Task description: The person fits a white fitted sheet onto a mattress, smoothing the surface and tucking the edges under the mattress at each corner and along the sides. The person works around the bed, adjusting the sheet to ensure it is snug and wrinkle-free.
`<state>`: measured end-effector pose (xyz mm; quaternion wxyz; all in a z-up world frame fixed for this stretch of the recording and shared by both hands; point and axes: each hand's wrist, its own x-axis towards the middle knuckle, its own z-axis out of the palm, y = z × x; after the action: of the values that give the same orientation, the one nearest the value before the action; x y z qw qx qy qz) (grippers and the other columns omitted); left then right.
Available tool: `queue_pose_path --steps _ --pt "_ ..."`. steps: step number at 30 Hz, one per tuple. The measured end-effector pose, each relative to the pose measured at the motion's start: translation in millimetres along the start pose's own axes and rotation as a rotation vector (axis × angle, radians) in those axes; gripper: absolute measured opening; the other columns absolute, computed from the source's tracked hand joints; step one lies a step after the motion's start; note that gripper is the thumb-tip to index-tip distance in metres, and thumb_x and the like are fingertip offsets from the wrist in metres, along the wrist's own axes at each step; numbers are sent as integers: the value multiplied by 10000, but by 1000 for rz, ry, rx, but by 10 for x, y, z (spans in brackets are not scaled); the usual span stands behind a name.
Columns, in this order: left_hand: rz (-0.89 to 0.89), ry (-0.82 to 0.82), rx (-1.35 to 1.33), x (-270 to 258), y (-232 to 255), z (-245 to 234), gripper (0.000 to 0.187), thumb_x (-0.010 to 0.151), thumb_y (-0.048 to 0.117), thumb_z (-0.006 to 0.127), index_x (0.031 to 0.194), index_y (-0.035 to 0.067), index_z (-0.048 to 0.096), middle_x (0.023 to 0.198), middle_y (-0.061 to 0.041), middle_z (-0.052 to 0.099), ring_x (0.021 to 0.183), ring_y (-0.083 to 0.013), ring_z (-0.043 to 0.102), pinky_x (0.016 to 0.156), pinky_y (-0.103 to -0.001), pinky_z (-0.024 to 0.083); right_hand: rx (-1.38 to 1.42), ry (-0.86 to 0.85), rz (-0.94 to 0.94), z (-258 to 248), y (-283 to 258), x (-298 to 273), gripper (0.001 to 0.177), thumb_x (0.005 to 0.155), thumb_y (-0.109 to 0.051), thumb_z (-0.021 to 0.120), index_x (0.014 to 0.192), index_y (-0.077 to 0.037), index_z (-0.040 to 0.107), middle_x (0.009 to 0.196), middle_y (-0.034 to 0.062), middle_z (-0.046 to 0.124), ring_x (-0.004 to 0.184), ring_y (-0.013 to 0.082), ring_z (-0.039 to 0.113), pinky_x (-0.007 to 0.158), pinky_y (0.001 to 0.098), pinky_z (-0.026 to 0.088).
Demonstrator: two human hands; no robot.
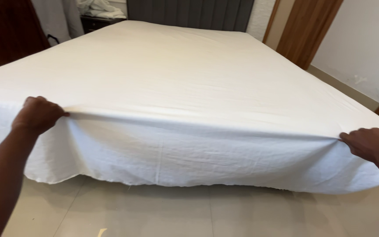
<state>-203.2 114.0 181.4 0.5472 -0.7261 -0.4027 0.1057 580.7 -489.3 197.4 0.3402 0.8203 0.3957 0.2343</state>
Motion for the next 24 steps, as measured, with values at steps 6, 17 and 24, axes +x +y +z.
queue_pose_path --steps 6,17,24 --pt "16 -5 -73 -95 -63 -102 218 1052 215 566 927 300 723 681 104 679 655 -59 670 582 -228 521 6 0 17 71 50 -21 262 1030 -256 478 1261 -257 603 892 -50 774 842 165 777 707 362 624" --pt "6 -18 -99 -115 -83 -63 363 1018 140 605 669 239 602 589 95 648 589 -31 663 539 -215 483 14 -21 5 8 43 -129 172 1032 -218 467 1138 -148 582 813 9 735 805 200 758 687 378 617" --pt "47 -45 -145 -169 -169 -150 321 1018 155 579 703 210 609 615 59 672 586 -53 679 536 -236 511 49 -6 -14 -1 32 -180 180 1024 -232 455 1122 -134 570 834 15 745 839 218 758 731 402 614"
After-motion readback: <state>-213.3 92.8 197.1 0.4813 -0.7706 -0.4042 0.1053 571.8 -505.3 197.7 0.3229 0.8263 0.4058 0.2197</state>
